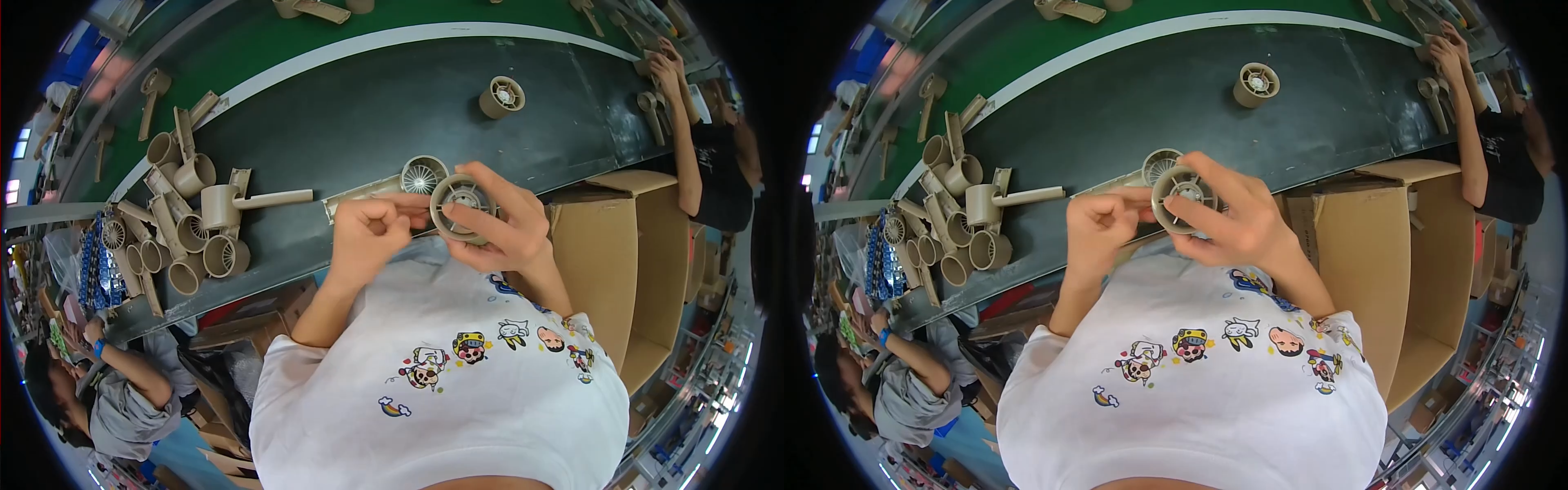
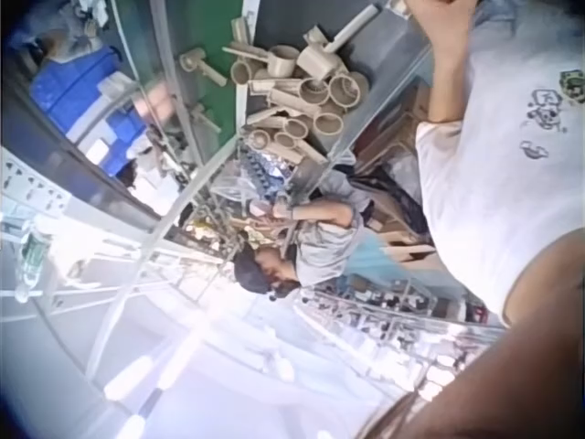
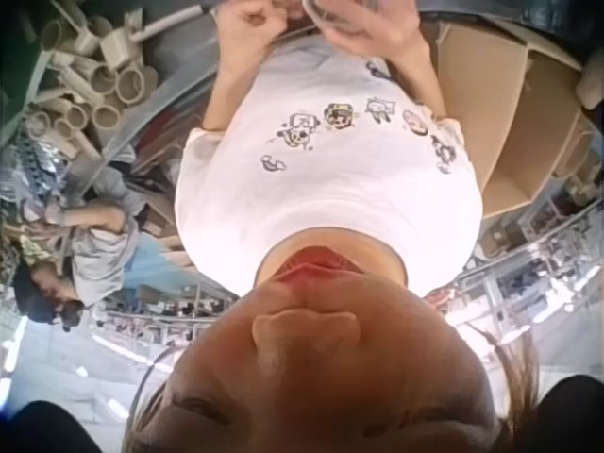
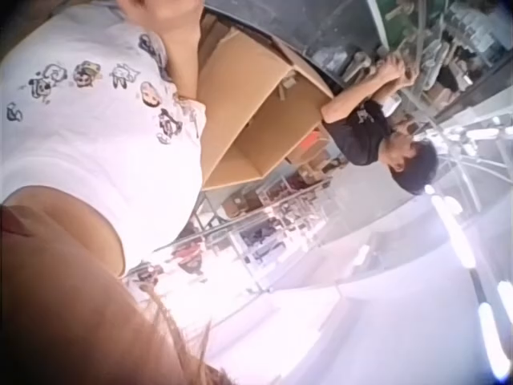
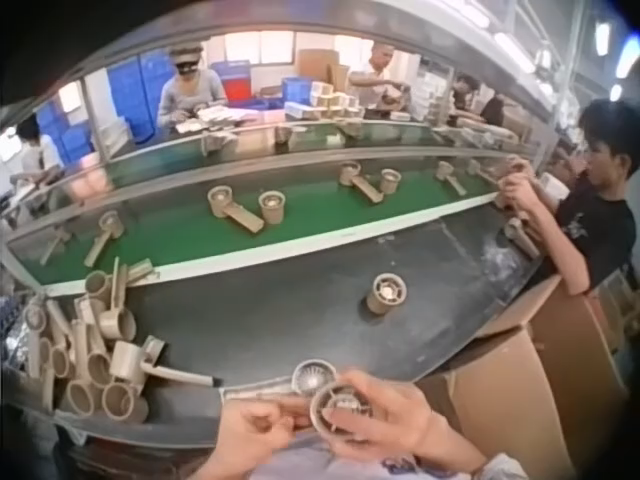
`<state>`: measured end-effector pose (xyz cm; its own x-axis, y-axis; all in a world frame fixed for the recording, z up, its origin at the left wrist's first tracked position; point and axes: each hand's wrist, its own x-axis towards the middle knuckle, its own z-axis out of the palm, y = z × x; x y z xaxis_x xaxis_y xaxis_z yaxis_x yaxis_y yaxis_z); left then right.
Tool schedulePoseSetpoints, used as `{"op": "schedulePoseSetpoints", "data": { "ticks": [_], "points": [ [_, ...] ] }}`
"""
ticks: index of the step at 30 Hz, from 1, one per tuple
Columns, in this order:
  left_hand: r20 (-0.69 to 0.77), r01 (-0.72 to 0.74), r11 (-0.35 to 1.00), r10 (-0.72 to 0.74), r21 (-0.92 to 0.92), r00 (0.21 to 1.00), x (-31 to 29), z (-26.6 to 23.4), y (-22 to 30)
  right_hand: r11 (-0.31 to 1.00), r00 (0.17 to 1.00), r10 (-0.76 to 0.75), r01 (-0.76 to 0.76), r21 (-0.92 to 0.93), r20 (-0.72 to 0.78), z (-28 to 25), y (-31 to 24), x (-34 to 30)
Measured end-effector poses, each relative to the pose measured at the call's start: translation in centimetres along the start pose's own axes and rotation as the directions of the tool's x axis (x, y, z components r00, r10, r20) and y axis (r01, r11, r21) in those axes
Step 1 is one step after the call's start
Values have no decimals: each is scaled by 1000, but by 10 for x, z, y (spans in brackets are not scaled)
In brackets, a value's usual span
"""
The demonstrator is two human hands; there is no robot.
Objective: The person assembles handheld fans on a production line by taking motor components and fan housings, fitting each motor component into a housing by hand, and placing the assembled units onto the conveyor belt.
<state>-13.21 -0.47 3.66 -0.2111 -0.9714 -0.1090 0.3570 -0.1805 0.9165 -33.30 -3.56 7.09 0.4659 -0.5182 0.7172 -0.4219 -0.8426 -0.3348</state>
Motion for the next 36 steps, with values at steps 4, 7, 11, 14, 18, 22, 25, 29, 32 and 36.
{"op": "schedulePoseSetpoints", "data": {
  "ticks": [4,7,11,14,18,22,25,29,32,36],
  "points": [
    [123,-412,314,650,855,750,11,4,-10,994,989,-17,32,-103,146,-1,-1,3],
    [189,-439,230,665,869,722,21,-18,-18,965,971,27,36,-260,237,-4,8,6],
    [182,-370,221,582,902,793,17,-27,-18,958,962,4,75,-278,275,3,17,7],
    [216,-360,172,545,917,810,17,-31,-25,961,957,32,51,-273,290,5,16,11],
    [210,-350,160,554,923,806,20,-29,-32,974,950,5,66,-215,313,11,14,21],
    [180,-333,220,518,917,836,19,-22,-34,987,891,22,54,-153,453,16,17,27],
    [143,-293,288,447,912,883,20,-15,-33,995,868,11,40,-92,496,21,24,30],
    [159,-304,296,426,906,890,22,-13,-34,996,759,81,-79,-31,647,17,29,38],
    [165,-274,371,301,887,939,24,-22,-24,948,749,153,-295,118,645,9,35,34],
    [184,-277,373,265,886,946,25,-30,-19,867,755,162,-416,274,635,9,46,28]
  ]
}}
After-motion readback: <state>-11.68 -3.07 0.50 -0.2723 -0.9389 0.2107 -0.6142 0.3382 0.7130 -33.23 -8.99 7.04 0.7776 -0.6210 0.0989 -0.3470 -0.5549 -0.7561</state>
